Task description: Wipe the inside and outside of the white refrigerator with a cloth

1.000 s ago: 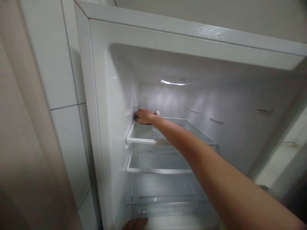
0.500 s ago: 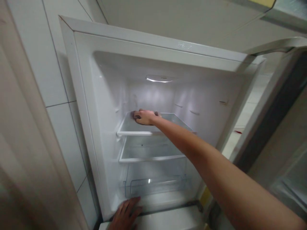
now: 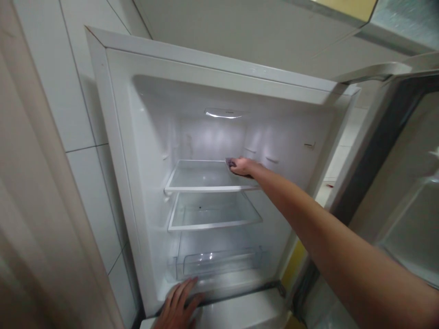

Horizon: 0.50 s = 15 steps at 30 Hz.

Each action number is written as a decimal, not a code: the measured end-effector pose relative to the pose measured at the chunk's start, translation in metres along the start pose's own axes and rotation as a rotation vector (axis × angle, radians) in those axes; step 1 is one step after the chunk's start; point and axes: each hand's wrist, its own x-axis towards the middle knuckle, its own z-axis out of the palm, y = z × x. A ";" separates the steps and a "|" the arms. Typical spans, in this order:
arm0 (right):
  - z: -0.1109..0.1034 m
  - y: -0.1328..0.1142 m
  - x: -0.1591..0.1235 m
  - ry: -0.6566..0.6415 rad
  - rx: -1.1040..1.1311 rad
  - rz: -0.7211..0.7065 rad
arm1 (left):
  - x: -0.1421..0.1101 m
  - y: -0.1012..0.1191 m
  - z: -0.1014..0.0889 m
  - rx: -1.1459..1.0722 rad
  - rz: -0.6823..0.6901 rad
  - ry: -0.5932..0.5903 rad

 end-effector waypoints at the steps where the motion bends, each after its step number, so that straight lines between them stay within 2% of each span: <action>1: 0.002 0.007 0.005 0.002 -0.007 0.032 | -0.002 -0.001 0.006 0.025 0.015 0.023; 3: 0.006 0.007 0.020 -0.005 -0.009 0.037 | -0.008 -0.004 0.019 0.056 0.053 0.043; 5: 0.009 -0.012 0.038 -0.010 0.000 -0.014 | -0.014 -0.006 0.029 0.066 0.080 0.038; 7: 0.010 -0.044 0.058 -0.008 0.018 -0.095 | -0.020 -0.008 0.036 0.059 0.094 0.014; 10: 0.009 -0.106 0.076 0.005 0.059 -0.245 | -0.026 -0.009 0.040 0.023 0.107 -0.007; 13: 0.005 -0.159 0.073 0.031 0.104 -0.415 | -0.024 -0.007 0.036 -0.022 0.080 -0.003; 15: 0.003 -0.179 0.062 0.048 0.126 -0.493 | -0.020 -0.005 0.028 -0.042 0.041 -0.020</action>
